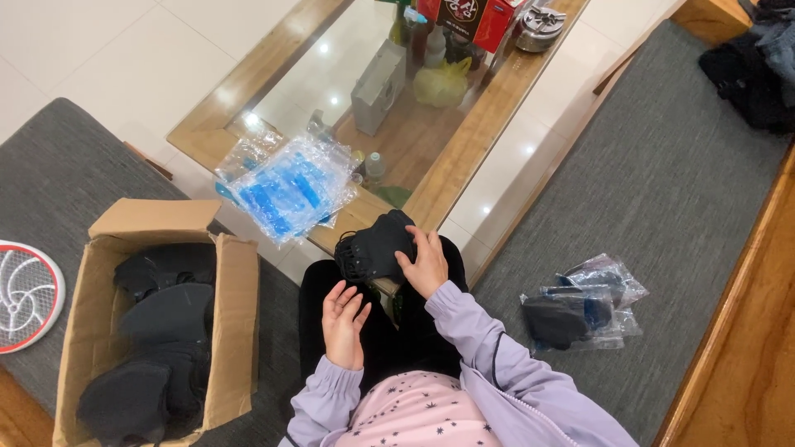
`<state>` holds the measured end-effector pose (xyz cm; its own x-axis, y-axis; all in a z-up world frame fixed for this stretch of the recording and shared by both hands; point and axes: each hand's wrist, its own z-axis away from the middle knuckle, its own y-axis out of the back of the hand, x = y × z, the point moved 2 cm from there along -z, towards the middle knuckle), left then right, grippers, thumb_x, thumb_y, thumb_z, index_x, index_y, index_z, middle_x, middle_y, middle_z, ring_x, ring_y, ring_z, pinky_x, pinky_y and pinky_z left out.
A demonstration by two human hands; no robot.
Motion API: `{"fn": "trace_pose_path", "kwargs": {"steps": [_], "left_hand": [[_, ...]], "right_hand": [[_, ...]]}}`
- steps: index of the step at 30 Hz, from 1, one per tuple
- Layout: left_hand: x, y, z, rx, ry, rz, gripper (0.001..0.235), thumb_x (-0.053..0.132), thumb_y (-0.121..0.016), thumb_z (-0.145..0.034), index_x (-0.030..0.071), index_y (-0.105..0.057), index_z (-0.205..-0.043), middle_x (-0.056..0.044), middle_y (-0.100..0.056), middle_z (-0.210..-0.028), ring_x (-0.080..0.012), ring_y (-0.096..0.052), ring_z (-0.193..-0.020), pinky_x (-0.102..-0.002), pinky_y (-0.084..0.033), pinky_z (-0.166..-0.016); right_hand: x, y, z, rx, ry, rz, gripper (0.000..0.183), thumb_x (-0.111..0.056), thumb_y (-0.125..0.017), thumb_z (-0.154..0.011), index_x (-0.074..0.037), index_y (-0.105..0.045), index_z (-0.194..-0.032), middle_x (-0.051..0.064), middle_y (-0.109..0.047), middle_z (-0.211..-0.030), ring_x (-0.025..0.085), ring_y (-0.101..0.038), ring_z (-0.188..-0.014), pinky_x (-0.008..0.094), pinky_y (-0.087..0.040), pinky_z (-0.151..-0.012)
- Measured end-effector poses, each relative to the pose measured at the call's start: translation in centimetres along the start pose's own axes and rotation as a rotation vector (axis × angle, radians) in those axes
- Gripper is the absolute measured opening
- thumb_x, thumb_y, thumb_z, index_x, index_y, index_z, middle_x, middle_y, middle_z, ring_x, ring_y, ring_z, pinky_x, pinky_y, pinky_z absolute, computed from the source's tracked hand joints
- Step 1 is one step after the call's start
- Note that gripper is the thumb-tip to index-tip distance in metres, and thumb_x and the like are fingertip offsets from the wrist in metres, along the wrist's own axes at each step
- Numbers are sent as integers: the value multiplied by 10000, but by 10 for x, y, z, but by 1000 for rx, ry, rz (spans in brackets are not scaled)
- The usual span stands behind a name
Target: Picking up fabric masks from a box, inspecting them, and folding them for packing.
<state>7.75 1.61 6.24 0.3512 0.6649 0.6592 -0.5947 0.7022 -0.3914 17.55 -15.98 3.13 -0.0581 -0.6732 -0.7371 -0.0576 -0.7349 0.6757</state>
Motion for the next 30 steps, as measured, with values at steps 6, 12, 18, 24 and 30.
{"fn": "trace_pose_path", "kwargs": {"steps": [6,12,18,24,30], "left_hand": [[3,-3,4,12,24,-29,493,-31,-536,-929,25,-488,-1417,-149,-522,-1295,-246,-533,-1147,-390,-493,-966],[-3,-1,0,-14,18,-26,458,-34,-540,-929,19,-513,-1383,-150,-537,-1284,-244,-539,-1136,-387,-491,-953],[-2,-2,-3,-31,24,-29,454,-41,-541,-927,28,-524,-1375,-144,-553,-1265,-237,-547,-1110,-382,-491,-947],[3,-15,-1,-38,-93,-202,457,-58,-559,-938,70,-533,-1376,-89,-526,-1157,-172,-547,-1069,-329,-551,-924],[27,-29,-27,-141,-517,-867,608,48,-686,-899,137,-450,-1452,-134,-465,-1329,-335,-440,-1241,-457,-465,-1049]], "right_hand": [[20,-15,-8,-36,42,92,748,-283,-727,-804,-76,-467,-1474,192,-489,-1334,376,-465,-1173,427,-443,-998],[25,-15,-18,-114,-87,178,881,-375,-744,-769,-79,-390,-1519,191,-493,-1294,377,-486,-1168,435,-459,-969],[34,-13,-34,-210,-240,119,885,-407,-841,-669,-88,-487,-1415,158,-567,-1189,357,-547,-1132,431,-480,-957],[45,-15,-39,-325,-317,26,795,-466,-904,-600,-53,-616,-1216,142,-582,-1163,352,-527,-1256,436,-461,-1057],[9,-2,-13,-284,-288,-183,607,-300,-891,-696,-55,-563,-1145,218,-657,-1145,435,-602,-1185,519,-486,-964]]}}
